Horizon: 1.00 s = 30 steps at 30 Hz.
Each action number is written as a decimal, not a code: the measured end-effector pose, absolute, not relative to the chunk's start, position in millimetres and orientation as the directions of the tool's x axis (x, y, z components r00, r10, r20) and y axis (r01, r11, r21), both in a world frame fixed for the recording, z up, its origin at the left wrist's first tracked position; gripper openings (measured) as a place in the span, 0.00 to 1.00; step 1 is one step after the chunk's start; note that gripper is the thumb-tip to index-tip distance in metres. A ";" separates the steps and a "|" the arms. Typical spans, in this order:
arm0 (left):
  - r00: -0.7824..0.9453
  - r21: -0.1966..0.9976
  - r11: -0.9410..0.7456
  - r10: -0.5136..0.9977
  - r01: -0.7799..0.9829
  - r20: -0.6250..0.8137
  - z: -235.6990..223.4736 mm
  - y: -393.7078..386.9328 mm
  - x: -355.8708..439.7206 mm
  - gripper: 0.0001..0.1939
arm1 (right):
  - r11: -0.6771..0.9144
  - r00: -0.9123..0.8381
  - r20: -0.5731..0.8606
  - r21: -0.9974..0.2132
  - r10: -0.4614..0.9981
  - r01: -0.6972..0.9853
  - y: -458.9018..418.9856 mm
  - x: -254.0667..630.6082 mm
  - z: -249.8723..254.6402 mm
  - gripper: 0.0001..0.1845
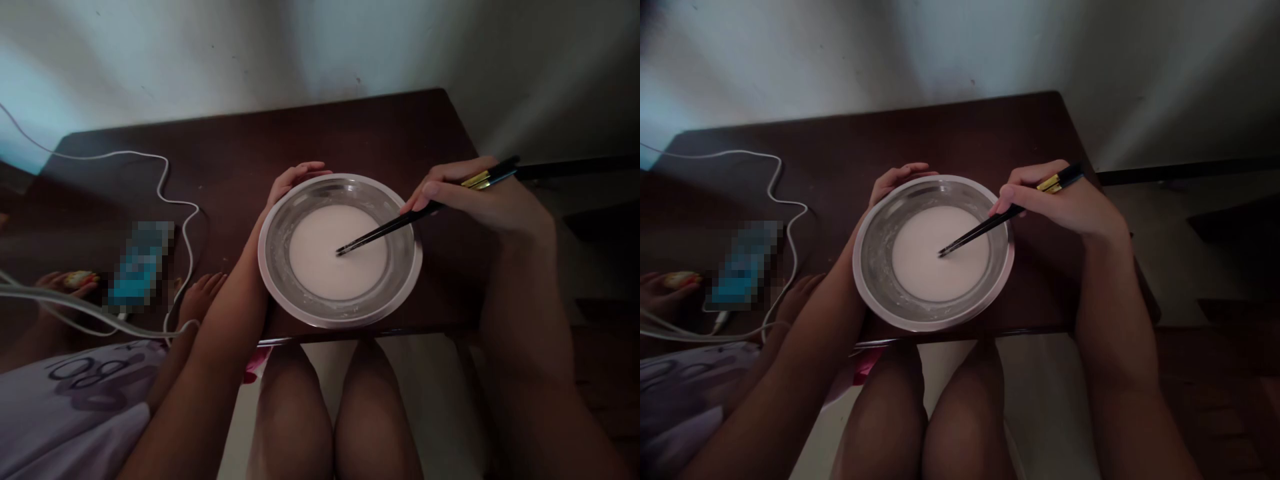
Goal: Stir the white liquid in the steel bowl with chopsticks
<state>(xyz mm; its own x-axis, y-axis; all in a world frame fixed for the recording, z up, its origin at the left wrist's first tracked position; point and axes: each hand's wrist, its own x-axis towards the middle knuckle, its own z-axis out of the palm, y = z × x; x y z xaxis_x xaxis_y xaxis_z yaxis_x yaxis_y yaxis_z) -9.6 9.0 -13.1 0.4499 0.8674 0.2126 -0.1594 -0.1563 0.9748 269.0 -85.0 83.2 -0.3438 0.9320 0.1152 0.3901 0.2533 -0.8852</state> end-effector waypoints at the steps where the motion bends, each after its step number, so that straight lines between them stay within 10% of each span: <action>1: 0.448 0.976 -0.154 0.870 -0.153 0.207 -13.5 10.1 -9.8 0.19 | 0.257 -0.337 0.122 -0.884 0.934 0.391 -85.2 268.7 83.1 0.11; 30: 0.444 0.973 -0.117 0.875 -0.198 0.195 -13.8 8.1 -8.9 0.17 | 0.227 -0.243 0.143 -0.901 0.960 0.370 -86.4 272.7 82.5 0.12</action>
<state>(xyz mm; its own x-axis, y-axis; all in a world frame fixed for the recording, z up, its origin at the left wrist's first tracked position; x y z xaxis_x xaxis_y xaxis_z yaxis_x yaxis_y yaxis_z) -8.9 8.1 -13.8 0.4435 0.8747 0.1954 -0.1982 -0.1169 0.9732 272.7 -86.4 82.5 -0.2429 0.9595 0.1425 0.3701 0.2274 -0.9007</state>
